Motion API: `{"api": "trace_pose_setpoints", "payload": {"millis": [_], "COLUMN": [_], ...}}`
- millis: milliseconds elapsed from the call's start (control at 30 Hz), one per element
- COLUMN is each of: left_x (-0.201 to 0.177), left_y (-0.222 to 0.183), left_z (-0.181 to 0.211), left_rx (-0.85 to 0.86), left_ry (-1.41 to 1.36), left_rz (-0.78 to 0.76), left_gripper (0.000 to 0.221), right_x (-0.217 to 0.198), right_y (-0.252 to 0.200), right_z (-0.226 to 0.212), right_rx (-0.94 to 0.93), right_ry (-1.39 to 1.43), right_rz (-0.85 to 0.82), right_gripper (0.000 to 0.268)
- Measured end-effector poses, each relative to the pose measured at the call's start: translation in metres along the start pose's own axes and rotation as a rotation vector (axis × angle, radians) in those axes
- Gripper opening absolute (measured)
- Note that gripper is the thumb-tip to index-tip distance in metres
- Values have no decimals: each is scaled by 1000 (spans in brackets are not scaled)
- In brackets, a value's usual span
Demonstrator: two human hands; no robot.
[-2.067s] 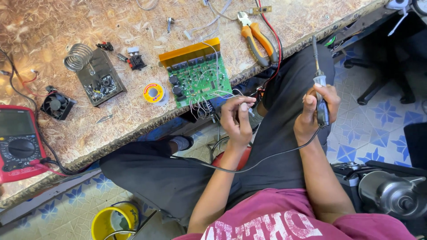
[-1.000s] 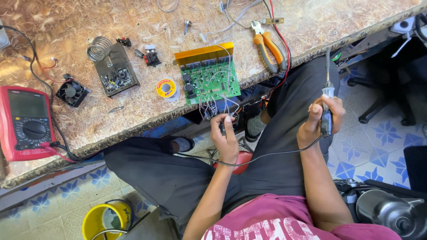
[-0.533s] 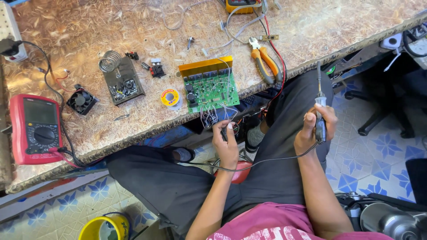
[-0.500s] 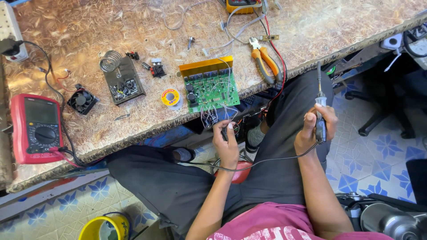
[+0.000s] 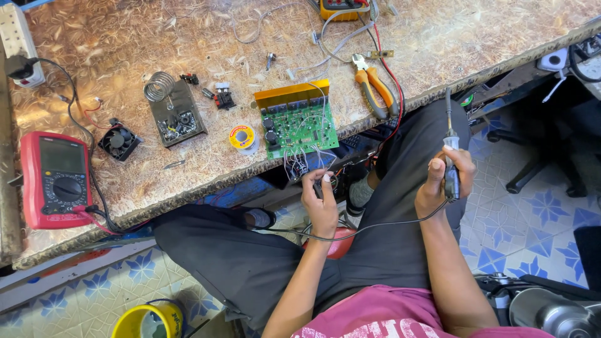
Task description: Soldering wires onto a circuit board using a soldering iron and stripping wires with pliers at an electronics repair bench.
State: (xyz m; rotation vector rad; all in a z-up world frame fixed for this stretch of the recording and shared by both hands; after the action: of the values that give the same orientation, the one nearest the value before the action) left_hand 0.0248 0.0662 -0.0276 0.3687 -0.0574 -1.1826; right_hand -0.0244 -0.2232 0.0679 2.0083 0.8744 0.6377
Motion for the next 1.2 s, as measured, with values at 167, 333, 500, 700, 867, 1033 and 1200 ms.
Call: {"api": "trace_pose_setpoints", "payload": {"millis": [167,333,500,700,867,1033,1200], "left_x": [0,-5,-6,-1,11,23,32], "left_y": [-1,-1,-4,-11,-7,-9,-13], "left_z": [-3,4,2,-16,-14,-10,14], "left_rx": [10,37,41,48,-43,-131,-147], "left_ry": [-4,-29,-136,-334,-474,-530,-512], "left_rz": [11,55,88,95,-27,-133,-316], "left_gripper": [11,8,14,33,27,35,46], "right_x": [2,0,0,3,2,7,15], "right_y": [1,-1,0,3,2,5,8], "right_z": [-1,2,0,-7,-6,-13,-21], "right_rx": [3,3,-15,-38,-37,-34,1], "right_ry": [-12,-14,-8,-23,-23,-32,-120], "right_rz": [6,8,5,-7,-8,-25,20], "right_gripper": [29,29,29,31,30,31,27]}}
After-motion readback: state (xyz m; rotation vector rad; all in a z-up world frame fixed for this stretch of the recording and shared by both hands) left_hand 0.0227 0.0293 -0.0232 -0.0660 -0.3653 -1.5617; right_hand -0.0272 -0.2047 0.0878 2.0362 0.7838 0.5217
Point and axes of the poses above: each hand's wrist, its own y-axis towards the middle knuckle, its own x-axis out of the palm, z = x × y, the point moved 10 cm from there along y, towards the middle knuckle, and after that the axes turned 7 degrees about y, right-handed, at the moved point
